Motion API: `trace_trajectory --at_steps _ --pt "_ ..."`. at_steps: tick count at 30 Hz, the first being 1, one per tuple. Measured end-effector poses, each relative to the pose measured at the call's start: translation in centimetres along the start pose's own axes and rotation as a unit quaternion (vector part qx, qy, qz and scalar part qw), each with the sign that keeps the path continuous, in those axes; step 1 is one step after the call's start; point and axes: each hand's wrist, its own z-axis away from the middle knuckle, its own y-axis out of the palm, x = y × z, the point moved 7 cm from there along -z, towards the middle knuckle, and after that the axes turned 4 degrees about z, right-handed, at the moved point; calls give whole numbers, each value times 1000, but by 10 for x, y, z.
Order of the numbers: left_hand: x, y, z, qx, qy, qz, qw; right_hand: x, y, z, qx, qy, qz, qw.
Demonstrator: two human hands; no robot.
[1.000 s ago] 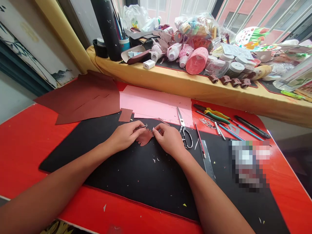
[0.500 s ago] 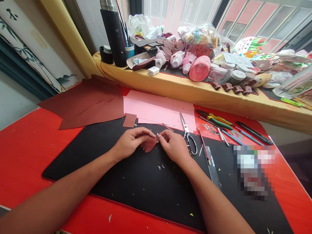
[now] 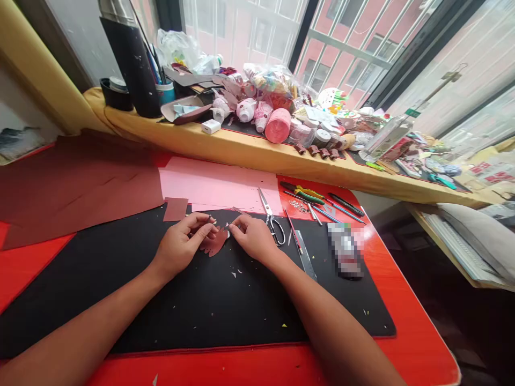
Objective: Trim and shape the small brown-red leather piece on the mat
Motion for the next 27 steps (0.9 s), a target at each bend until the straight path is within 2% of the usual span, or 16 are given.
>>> trace_trajectory --at_steps 3,6,10,14,17,21,27 --pt "2 0 0 4 0 1 1000 -14 -10 -5 -20 7 -30 999" --pt "4 1 0 12 -4 3 1000 -36 -31 -10 -62 17 -26 998" --pt "6 3 -1 19 -4 -10 1000 -74 -65 -18 -94 66 52 992" --pt "7 4 -2 25 -6 -8 1000 -105 -87 -30 -78 124 154 977" --pt "7 4 -2 27 -9 -10 1000 -116 -90 -39 -60 147 217 963" --pt "6 4 -3 27 -10 -15 999 -115 -87 -49 -45 162 295 940" --pt "5 2 -5 8 -2 -18 1000 -108 -83 -56 -25 139 342 929"
